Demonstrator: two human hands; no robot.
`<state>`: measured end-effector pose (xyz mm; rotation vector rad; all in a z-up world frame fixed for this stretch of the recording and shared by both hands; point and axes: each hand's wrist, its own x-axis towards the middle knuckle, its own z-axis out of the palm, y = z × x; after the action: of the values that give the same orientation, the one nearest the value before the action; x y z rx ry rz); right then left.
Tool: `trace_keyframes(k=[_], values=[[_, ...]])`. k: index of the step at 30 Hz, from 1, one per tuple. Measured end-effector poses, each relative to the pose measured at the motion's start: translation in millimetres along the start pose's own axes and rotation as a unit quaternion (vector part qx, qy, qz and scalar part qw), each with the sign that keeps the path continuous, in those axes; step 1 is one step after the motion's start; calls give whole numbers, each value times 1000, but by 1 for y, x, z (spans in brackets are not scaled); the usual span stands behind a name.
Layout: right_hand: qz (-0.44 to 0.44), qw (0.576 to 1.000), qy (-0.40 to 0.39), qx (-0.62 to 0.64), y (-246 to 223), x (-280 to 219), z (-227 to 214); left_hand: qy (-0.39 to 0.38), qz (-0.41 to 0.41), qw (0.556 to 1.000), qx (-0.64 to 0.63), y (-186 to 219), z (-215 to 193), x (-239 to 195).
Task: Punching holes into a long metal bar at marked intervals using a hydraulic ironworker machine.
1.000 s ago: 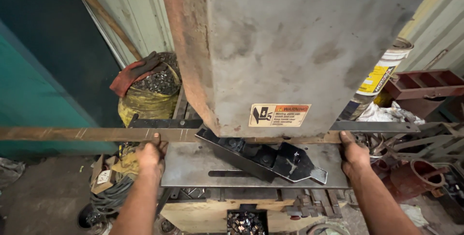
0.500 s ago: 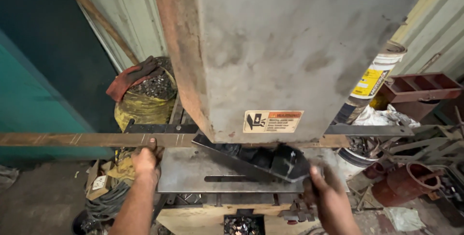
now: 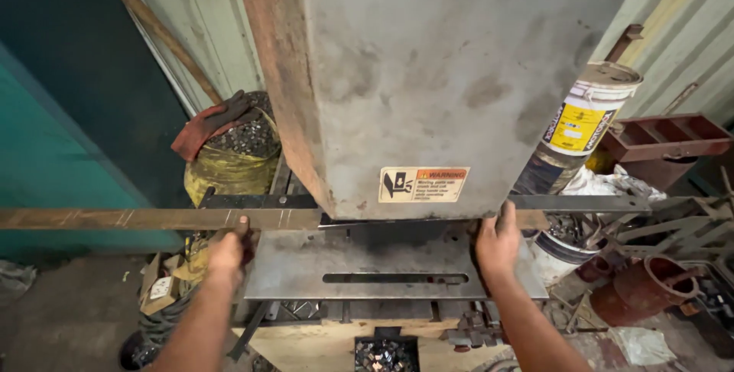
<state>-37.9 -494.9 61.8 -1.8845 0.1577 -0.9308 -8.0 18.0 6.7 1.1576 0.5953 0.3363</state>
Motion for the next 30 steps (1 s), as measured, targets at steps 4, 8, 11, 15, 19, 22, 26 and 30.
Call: trace_keyframes(k=[4,8,11,15,19,22,26,30], values=[[10,998,-1,-59,-16,-2,-5,-22,-83,996,23,22,-28,7],[17,999,-12,-46,-24,-1,-5,-37,-33,993,-110,33,-64,30],[37,999,-20,-33,-36,-1,-3,-38,-16,991,-130,46,-64,25],[40,999,-25,-23,-33,-1,-4,-32,-29,994,-103,55,-63,15],[-19,999,-17,-41,-21,-1,-4,-39,-32,995,-86,59,-62,9],[19,999,-23,-19,-31,-1,-4,-56,-25,995,-74,63,-59,6],[79,996,-34,-7,-49,-1,-6,-43,-27,996,-67,68,-54,-1],[54,998,-38,17,-31,1,-3,-30,-34,996,-73,69,-56,2]])
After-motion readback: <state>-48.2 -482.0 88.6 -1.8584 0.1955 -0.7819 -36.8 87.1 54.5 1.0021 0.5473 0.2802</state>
